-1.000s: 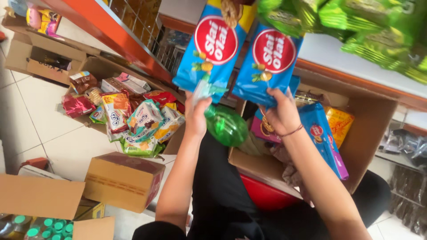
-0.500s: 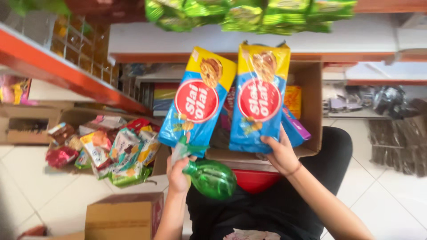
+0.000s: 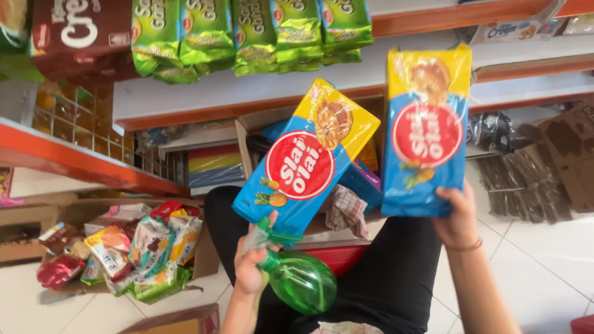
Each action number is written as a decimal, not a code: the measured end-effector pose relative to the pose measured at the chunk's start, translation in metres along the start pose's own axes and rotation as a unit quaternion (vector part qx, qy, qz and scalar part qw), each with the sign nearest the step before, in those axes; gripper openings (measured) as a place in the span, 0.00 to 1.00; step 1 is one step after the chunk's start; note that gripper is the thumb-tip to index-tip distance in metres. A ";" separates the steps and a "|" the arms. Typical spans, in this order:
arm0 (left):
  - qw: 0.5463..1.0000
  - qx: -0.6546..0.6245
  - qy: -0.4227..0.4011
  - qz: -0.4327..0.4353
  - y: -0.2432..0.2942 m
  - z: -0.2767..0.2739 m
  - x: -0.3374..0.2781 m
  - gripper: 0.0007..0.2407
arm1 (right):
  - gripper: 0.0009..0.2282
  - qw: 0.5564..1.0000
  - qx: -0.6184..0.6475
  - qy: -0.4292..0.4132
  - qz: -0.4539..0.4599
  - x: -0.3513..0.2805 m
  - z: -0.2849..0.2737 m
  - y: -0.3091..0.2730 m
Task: The person scans various snack packages with a handheld scanner, wipes individual items using a cloth and a spray bottle, and then organizes the packages on store shelves.
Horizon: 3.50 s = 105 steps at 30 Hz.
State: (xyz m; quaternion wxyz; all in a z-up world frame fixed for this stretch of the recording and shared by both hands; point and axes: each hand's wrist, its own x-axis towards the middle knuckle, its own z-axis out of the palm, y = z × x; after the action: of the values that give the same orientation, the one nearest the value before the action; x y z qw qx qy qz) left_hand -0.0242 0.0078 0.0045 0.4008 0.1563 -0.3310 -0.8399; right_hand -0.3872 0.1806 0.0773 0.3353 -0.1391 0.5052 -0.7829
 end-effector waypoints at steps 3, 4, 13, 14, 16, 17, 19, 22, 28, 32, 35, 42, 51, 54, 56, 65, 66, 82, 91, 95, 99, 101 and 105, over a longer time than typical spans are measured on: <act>1.000 -0.006 -0.007 -0.001 -0.001 0.014 0.002 0.31 | 0.24 1.000 0.014 -0.013 0.000 0.034 0.008 -0.029; 1.000 -0.020 0.012 -0.014 0.000 0.018 0.003 0.31 | 0.24 0.999 0.017 -0.028 0.008 0.046 0.011 -0.034; 0.999 -0.037 -0.009 -0.035 0.002 0.029 0.004 0.34 | 0.28 0.996 0.047 -0.076 0.029 0.110 0.039 -0.088; 0.999 -0.026 0.009 -0.029 -0.001 0.026 0.003 0.34 | 0.28 0.996 0.037 -0.073 0.027 0.108 0.040 -0.094; 0.999 -0.023 0.023 -0.041 -0.007 0.022 0.000 0.33 | 0.28 0.997 0.038 -0.071 0.017 0.109 0.044 -0.102; 0.998 -0.019 0.039 -0.054 -0.010 0.022 -0.001 0.32 | 0.28 0.997 0.041 -0.070 0.009 0.112 0.046 -0.103; 0.998 -0.015 0.040 -0.038 -0.015 0.021 -0.002 0.28 | 0.28 0.994 0.064 -0.084 0.012 0.129 0.052 -0.104; 0.999 -0.015 0.029 -0.028 -0.015 0.026 -0.001 0.27 | 0.27 0.991 0.081 -0.106 0.032 0.158 0.061 -0.100; 0.999 0.003 0.002 -0.052 0.000 0.058 0.008 0.30 | 0.24 0.985 0.078 -0.140 0.062 0.194 0.077 -0.096; 0.997 0.030 -0.032 -0.070 0.001 0.072 0.017 0.31 | 0.24 0.984 0.063 -0.165 0.028 0.208 0.091 -0.096; 0.996 0.058 -0.046 -0.043 -0.007 0.080 0.025 0.30 | 0.27 0.981 0.133 -0.138 0.022 0.216 0.092 -0.091; 0.995 0.043 -0.071 -0.054 -0.004 0.140 0.051 0.32 | 0.35 0.983 0.062 -0.129 -0.113 0.103 0.072 -0.043; 0.941 0.276 -0.194 0.027 -0.001 0.193 0.081 0.31 | 0.36 0.983 -0.048 -0.171 -0.042 -0.026 0.049 0.019; 0.927 0.282 -0.247 -0.008 -0.001 0.207 0.086 0.29 | 0.26 0.996 -0.024 -0.089 0.020 -0.018 0.045 0.012; 0.906 0.333 -0.260 0.028 -0.002 0.212 0.093 0.28 | 0.22 0.996 0.022 -0.070 0.047 -0.008 0.050 0.001; 0.917 0.275 -0.284 0.052 -0.013 0.225 0.116 0.27 | 0.20 1.000 0.024 0.002 -0.018 0.025 0.084 -0.051; 0.918 0.272 -0.283 0.052 -0.012 0.224 0.116 0.27 | 0.20 0.998 0.001 -0.023 -0.055 0.030 0.086 -0.058; 0.930 0.359 0.024 0.070 0.048 0.118 0.095 0.15 | 0.19 0.986 0.076 -0.146 -0.024 0.162 0.086 -0.104; 0.560 0.746 0.204 0.298 0.132 0.002 0.138 0.19 | 0.26 0.958 -0.123 -0.197 -0.167 0.135 0.066 -0.071; 0.535 0.805 0.170 0.193 0.137 -0.045 0.182 0.15 | 0.21 0.970 -0.073 -0.195 -0.123 0.094 0.088 -0.034; 0.606 0.773 0.161 0.099 0.123 -0.072 0.220 0.18 | 0.13 0.993 0.066 -0.095 0.033 0.074 0.132 0.022; 0.611 0.764 0.179 0.108 0.115 -0.081 0.233 0.17 | 0.15 0.988 0.015 -0.135 0.074 0.070 0.160 0.056; 0.627 0.739 0.215 0.122 0.104 -0.093 0.248 0.15 | 0.17 0.977 -0.067 -0.159 0.122 0.071 0.213 0.115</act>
State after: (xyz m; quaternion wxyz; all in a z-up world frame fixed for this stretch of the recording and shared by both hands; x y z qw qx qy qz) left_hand -0.0720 -0.2727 0.0080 0.3095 0.5346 -0.7606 -0.1995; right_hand -0.2767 -0.0458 0.0633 0.4946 -0.2212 0.5102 -0.6679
